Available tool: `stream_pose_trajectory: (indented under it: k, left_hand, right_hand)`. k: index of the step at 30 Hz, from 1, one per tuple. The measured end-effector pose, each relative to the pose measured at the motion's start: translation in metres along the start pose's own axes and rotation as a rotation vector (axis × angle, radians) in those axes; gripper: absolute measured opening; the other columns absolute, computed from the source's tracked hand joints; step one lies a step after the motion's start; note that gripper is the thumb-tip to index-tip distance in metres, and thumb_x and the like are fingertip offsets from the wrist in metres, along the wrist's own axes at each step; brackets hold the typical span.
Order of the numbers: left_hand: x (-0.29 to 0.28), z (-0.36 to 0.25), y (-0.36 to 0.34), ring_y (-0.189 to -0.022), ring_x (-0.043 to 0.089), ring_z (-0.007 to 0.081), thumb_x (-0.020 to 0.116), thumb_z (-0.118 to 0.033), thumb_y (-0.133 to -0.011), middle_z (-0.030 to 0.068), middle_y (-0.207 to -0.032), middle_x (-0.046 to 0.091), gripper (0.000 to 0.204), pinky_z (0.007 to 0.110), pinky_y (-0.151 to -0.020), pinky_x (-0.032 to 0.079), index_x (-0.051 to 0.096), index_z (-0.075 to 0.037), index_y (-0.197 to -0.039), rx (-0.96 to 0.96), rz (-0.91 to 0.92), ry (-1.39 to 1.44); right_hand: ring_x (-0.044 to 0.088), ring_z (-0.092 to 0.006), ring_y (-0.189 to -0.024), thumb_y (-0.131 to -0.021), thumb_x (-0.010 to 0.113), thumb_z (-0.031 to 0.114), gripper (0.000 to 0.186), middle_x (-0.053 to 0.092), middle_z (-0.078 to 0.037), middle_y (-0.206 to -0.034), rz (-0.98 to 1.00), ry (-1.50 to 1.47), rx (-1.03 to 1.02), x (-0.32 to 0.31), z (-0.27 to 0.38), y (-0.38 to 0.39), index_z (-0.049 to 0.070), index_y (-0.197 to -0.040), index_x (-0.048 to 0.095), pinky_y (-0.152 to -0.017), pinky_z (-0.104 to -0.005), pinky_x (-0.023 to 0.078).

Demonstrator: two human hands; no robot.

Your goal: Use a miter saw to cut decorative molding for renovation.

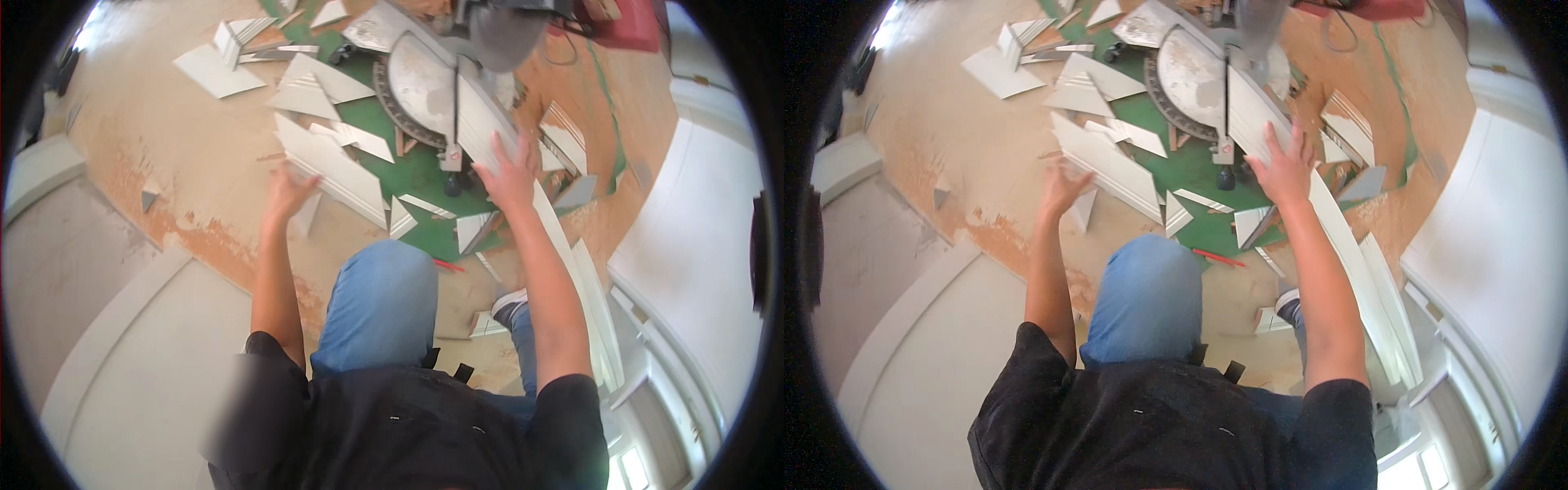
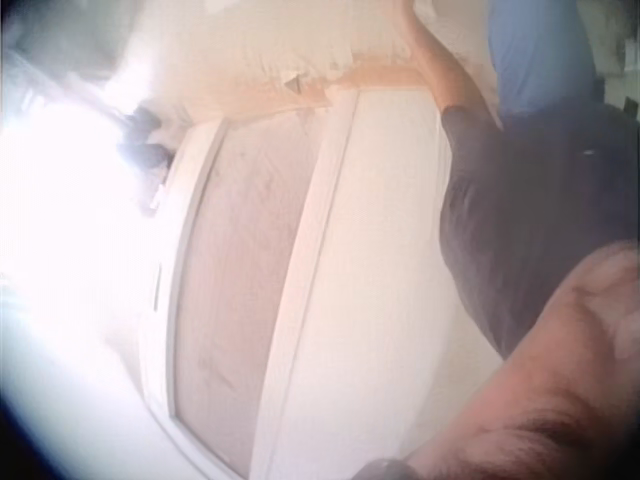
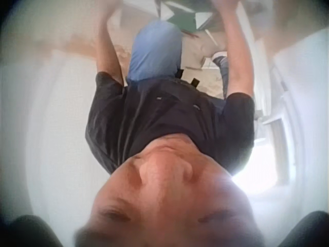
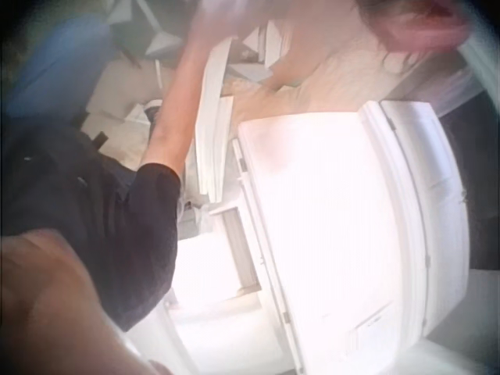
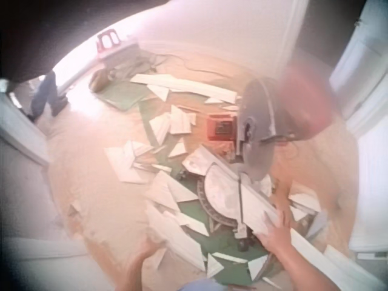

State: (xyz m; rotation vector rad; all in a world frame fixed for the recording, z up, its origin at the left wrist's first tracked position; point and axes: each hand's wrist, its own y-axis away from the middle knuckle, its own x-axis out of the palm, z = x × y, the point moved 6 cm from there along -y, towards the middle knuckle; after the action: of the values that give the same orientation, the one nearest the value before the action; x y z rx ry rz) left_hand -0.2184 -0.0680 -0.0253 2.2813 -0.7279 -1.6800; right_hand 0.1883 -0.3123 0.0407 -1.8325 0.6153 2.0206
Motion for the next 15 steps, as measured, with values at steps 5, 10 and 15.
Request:
stream_pose_trajectory:
  k: [5, 10, 15]
  left_hand:
    - [0.033, 0.016, -0.032, -0.121, 0.061, 0.0302, 0.087, -0.046, -0.082, 0.0247, -0.132, 0.063, 0.094, 0.039, -0.103, 0.048, 0.046, 0.012, -0.144, -0.232, -0.021, 0.618]
    - [0.024, 0.011, -0.031, -0.116, 0.064, 0.0291, 0.089, -0.039, -0.082, 0.0243, -0.125, 0.067, 0.083, 0.038, -0.099, 0.05, 0.052, 0.014, -0.134, -0.246, -0.018, 0.614]
    - [0.023, 0.032, -0.031, -0.097, 0.065, 0.0239, 0.085, -0.03, -0.087, 0.0158, -0.11, 0.07, 0.06, 0.036, -0.086, 0.052, 0.06, 0.008, -0.126, -0.145, -0.037, 0.536]
  right_hand:
    - [0.032, -0.046, -0.147, -0.085, 0.076, 0.056, 0.078, 0.023, -0.018, -0.167, 0.033, 0.013, 0.005, -0.004, 0.0, -0.001, 0.028, -0.153, 0.052, -0.119, -0.0641, 0.026]
    - [0.03, -0.0462, -0.148, -0.082, 0.08, 0.054, 0.082, 0.022, -0.022, -0.167, 0.007, 0.015, 0.031, -0.017, -0.015, 0.02, 0.022, -0.152, 0.051, -0.121, -0.0613, 0.024]
    - [0.028, -0.0477, -0.149, -0.072, 0.09, 0.042, 0.111, 0.023, -0.024, -0.165, 0.235, -0.083, 0.177, -0.02, -0.094, 0.122, 0.013, -0.161, 0.03, -0.123, -0.0567, 0.024]
